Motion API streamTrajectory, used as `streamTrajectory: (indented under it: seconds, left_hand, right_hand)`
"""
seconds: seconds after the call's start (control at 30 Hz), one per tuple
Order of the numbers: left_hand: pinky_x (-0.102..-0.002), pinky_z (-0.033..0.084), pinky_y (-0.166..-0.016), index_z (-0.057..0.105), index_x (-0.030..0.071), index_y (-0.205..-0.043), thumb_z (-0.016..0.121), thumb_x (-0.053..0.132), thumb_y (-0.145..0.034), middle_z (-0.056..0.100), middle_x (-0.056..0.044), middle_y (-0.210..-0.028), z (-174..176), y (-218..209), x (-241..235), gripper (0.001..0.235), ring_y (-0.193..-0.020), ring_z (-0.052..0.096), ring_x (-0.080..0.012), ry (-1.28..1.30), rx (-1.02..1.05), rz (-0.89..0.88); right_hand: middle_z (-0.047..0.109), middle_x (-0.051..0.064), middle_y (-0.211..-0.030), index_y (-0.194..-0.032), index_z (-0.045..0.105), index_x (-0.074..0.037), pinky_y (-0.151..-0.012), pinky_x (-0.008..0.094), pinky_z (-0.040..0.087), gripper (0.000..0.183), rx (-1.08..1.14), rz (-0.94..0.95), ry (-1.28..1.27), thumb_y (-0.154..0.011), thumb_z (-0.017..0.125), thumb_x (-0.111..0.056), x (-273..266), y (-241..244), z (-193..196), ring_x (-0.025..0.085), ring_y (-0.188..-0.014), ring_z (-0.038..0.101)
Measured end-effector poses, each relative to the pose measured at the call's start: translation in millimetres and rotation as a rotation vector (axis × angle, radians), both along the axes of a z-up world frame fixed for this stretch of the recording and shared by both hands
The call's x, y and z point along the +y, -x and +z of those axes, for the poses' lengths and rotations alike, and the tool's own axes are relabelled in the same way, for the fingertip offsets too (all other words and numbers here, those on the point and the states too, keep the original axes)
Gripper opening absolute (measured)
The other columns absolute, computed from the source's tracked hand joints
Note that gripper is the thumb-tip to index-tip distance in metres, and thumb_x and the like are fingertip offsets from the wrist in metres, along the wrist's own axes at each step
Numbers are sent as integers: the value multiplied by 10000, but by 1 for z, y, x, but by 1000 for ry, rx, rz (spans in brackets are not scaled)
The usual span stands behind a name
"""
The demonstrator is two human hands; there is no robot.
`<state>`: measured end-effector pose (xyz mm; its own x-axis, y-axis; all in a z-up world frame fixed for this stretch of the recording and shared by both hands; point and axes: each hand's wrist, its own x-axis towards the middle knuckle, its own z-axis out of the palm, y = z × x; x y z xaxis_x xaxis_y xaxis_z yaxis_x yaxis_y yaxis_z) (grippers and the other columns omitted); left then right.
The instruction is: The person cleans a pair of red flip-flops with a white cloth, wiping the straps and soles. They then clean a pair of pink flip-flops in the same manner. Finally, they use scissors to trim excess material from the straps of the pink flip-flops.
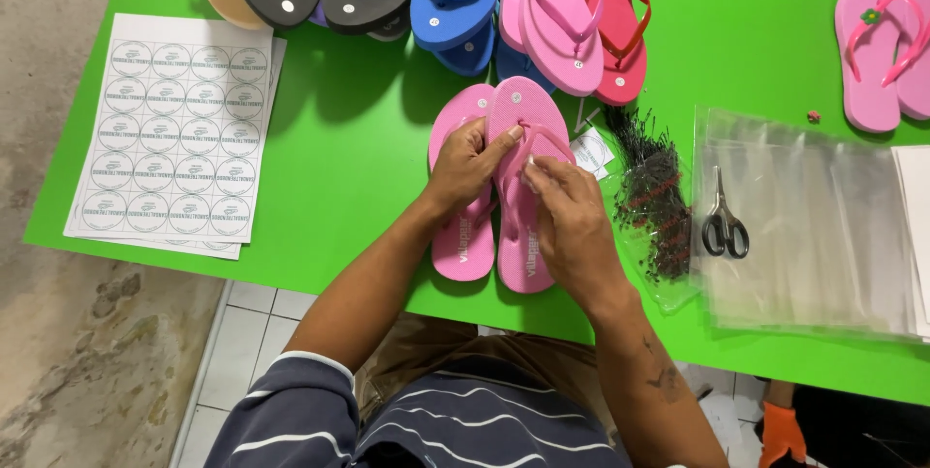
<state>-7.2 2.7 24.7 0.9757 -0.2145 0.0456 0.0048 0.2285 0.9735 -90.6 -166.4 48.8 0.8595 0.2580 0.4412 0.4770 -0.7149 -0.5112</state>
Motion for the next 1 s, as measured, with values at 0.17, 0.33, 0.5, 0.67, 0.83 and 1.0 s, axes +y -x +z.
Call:
streamTrajectory:
  seconds: [0.17,0.33,0.5,0.67,0.83,1.0]
  left_hand:
    - [-235,550,-702,700,86,-880,683,195,-1011,713,6,-757,-16,-3,1,172,-718,617,-47,-21,-1,-28]
    - [-241,552,-710,702,74,-881,697,177,-1001,713,-2,-760,-23,-5,3,159,-734,616,-50,-29,-1,-7]
    - [-235,554,-719,707,69,-908,693,190,-1003,714,8,-784,-4,-2,3,155,-740,624,-47,-11,31,-29]
    - [-235,561,-710,704,65,-907,695,184,-1003,725,-2,-780,-15,-6,3,153,-728,633,-46,-14,40,-45]
    - [-239,557,-703,704,56,-920,705,175,-998,723,-8,-786,-21,-6,0,142,-728,626,-54,-14,47,-51]
    - [-220,556,-672,702,59,-943,708,169,-997,712,0,-790,-26,-8,2,122,-717,626,-54,-29,76,-99]
  right_hand:
    - [611,196,-1368,-1329,644,9,-1059,421,503,356,-178,-35,182,-979,599,52,-5,2,-40,343,-1261,601]
    - [416,285,-1566,-1529,399,59,-1147,490,426,581,-15,14,357,-953,442,120,-1,43,-22,424,-1414,451]
    - [434,225,-1560,-1517,438,16,-1085,404,481,600,-103,119,549,-924,490,86,-25,53,-19,355,-1388,512]
    - [619,132,-1321,-1355,623,-62,-974,379,551,391,-241,125,507,-968,573,-41,-33,36,-21,279,-1154,657]
    - [688,47,-1175,-1290,734,-154,-870,347,573,326,-315,-41,267,-965,717,-146,-53,-25,-3,204,-989,683]
    - [710,72,-1153,-1120,764,-128,-892,421,571,191,-300,137,64,-982,690,-18,-46,-99,6,296,-1035,702]
